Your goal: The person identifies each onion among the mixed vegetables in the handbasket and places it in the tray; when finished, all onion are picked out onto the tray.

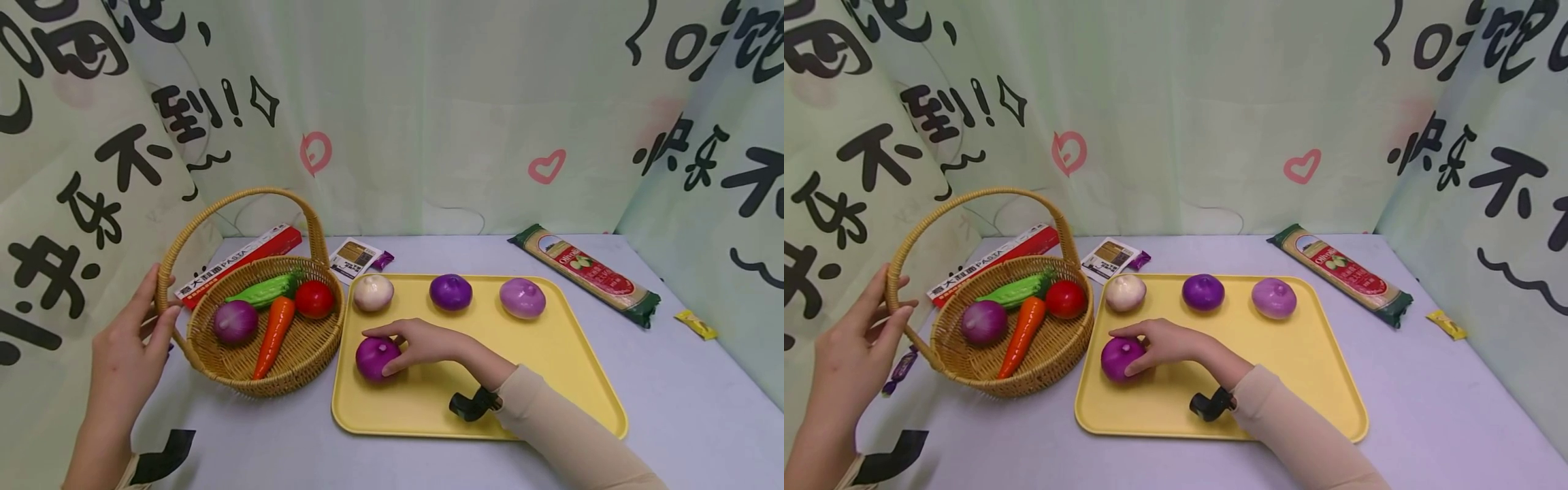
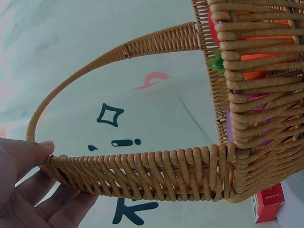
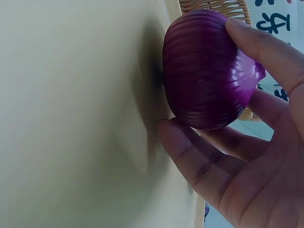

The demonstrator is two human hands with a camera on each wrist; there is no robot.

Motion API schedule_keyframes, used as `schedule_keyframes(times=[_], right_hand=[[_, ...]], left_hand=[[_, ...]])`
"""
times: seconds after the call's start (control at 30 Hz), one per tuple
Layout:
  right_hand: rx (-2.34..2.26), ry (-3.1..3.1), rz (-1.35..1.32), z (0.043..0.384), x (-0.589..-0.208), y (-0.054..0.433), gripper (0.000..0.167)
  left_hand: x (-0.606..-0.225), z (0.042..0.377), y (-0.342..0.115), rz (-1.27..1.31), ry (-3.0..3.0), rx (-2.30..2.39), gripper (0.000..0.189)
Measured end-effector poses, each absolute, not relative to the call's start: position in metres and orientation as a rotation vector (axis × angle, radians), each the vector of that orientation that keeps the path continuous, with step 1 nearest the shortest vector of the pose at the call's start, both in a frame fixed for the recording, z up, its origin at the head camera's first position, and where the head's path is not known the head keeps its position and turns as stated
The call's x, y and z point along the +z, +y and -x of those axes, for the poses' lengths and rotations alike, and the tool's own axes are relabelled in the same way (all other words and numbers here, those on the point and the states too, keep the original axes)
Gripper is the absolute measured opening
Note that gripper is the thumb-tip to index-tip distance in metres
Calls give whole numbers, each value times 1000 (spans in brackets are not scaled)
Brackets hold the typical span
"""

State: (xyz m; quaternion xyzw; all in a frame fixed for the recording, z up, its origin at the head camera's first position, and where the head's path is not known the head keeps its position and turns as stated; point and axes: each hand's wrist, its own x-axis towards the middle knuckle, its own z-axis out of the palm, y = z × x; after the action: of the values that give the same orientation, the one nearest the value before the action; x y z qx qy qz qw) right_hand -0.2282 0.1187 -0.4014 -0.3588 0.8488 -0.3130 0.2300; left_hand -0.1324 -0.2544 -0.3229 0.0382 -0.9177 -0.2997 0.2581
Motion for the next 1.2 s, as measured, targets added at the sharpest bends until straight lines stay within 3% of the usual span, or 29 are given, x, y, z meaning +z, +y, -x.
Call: schedule_keyframes(times=[0.6, 1.0, 1.2], right_hand=[[-894, 2290, 939, 229, -402, 121, 75], [-986, 2334, 929, 230, -396, 124, 58], [-1043, 2372, 894, 232, -390, 127, 58]], left_hand=[[-323, 132, -254, -88, -2476, -801, 66], [-322, 131, -253, -88, -2470, -802, 65], [-322, 132, -253, -100, -2482, -805, 66]])
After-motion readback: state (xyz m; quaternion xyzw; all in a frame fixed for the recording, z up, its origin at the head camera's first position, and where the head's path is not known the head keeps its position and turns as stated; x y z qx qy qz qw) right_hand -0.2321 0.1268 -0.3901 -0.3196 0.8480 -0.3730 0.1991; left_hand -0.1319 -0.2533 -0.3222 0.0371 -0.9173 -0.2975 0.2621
